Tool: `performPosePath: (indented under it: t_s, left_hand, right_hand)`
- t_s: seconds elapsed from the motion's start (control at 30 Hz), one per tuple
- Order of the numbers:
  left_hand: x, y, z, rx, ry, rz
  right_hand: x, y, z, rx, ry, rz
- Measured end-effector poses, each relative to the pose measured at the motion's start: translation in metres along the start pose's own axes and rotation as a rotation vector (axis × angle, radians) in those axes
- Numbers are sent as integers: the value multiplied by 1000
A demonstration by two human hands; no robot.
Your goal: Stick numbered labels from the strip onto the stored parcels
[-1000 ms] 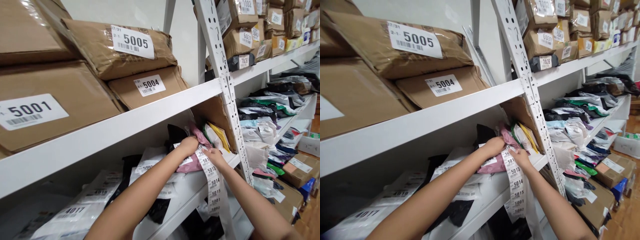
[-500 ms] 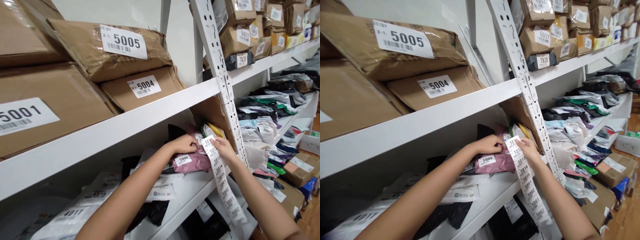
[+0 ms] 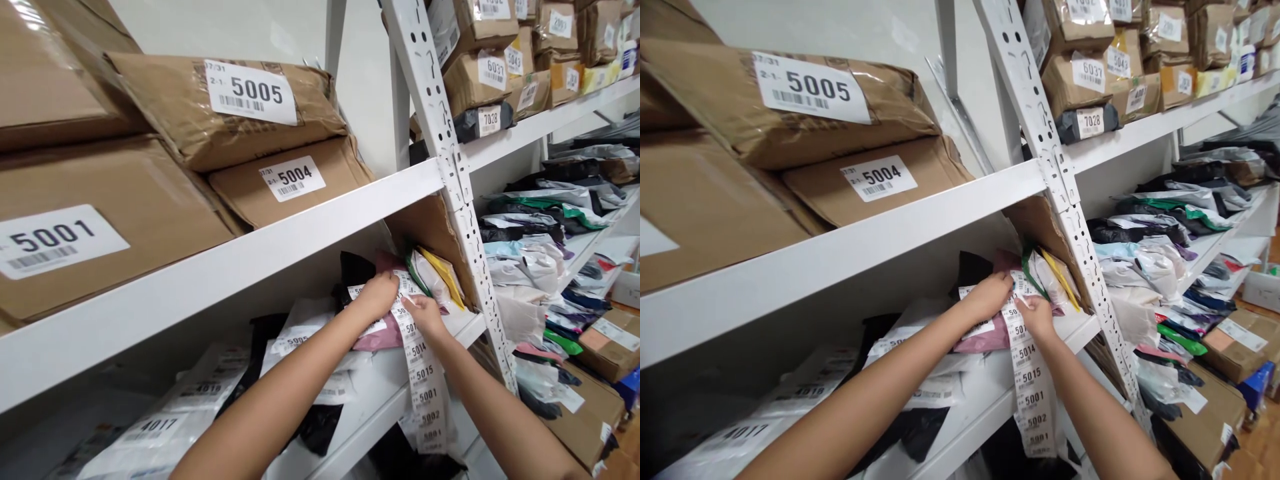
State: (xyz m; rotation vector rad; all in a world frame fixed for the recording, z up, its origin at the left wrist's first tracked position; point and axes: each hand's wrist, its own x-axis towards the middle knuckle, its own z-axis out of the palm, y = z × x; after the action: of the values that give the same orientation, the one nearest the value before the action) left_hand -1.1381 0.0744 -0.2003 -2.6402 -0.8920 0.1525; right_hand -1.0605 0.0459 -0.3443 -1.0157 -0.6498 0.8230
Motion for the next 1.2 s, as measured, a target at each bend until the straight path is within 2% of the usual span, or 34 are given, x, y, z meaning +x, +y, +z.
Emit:
performPosePath:
  t_s: [0.2, 0.4, 0.47, 0.57, 0.6, 0.67, 0.73, 0.77, 0.83, 0.93, 1.07, 1.2]
  left_hand:
    - [-1, 10, 3, 115, 20, -64]
    - [-3, 10, 3, 124, 28, -95]
    - [-4, 2, -3, 109, 5, -53]
    - [0, -11, -18, -29, -149, 84]
    - [4, -14, -23, -87, -142, 96]
    - [14, -16, -31, -167, 9, 127]
    - [25, -16, -33, -172, 171, 226]
    - [30, -16, -33, -167, 179, 304]
    - [37, -18, -28, -160, 89, 426]
    - [39, -28, -20, -261, -53, 482]
    - [38, -36, -14, -468, -102, 421]
    - [41, -32, -14, -333, -73, 326]
  right_hand:
    - [-6, -7, -10, -12, -87, 35]
    - [-36, -17, -24, 2, -130, 138]
    - [-48, -24, -37, -27, -147, 103]
    - [-58, -40, -61, -31, -183, 29]
    - [-58, -47, -68, -10, -183, 18]
    - [-57, -59, -77, 56, -196, 18]
    - [-53, -66, -81, 115, -239, 25]
    - [-51, -68, -81, 132, -261, 24]
    - [-45, -67, -77, 135, -274, 9]
    - [-33, -59, -66, 120, -222, -6]
    - [-10, -47, -41, 60, -136, -31]
    - [7, -33, -16, 33, 21, -12]
